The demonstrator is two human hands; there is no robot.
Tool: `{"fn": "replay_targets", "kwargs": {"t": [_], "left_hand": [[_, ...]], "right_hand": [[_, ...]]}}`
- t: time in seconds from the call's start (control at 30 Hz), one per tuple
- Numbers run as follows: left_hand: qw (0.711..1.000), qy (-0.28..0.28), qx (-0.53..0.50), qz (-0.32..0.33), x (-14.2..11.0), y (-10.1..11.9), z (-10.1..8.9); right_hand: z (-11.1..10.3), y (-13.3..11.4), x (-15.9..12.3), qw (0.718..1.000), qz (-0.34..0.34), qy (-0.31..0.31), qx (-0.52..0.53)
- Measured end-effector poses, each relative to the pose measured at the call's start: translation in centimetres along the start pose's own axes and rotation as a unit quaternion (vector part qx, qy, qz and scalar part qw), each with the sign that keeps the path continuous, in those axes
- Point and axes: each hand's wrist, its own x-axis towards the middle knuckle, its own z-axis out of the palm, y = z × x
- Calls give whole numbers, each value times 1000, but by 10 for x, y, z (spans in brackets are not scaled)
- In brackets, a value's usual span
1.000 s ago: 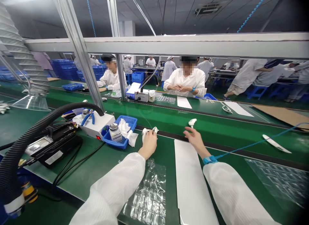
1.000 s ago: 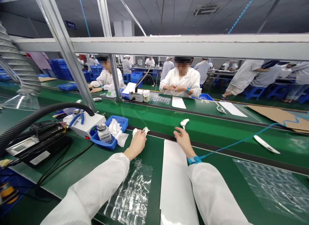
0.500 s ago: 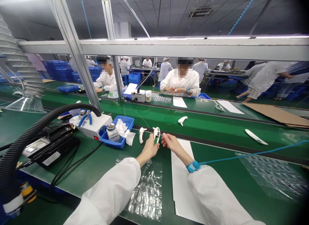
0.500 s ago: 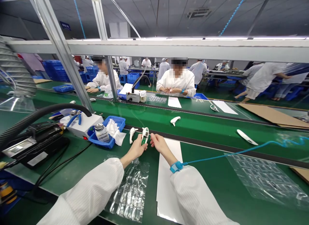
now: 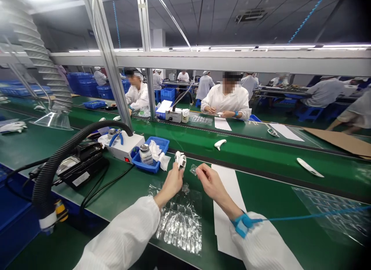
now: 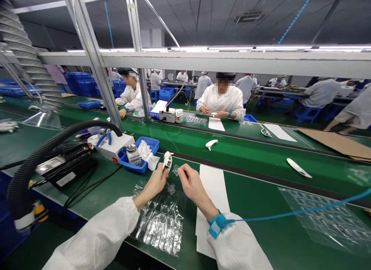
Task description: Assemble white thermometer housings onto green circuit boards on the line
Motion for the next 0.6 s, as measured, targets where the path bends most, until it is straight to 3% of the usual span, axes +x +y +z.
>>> {"fn": "replay_targets", "kwargs": {"t": [0.13,0.33,0.47,0.6], "left_hand": [[999,34,-28,-23,-11,-13,-30],[991,39,-106,-69,-40,-23,-44],[982,18,-160,-102,-59,-17,-48],[967,-8,-195,-165,-72,-10,-58]], "right_hand": [[21,15,6,988,26,-127,-86],[46,31,8,964,64,-131,-223],[25,42,9,957,78,-106,-260],[-32,87,21,948,138,-45,-282]]}}
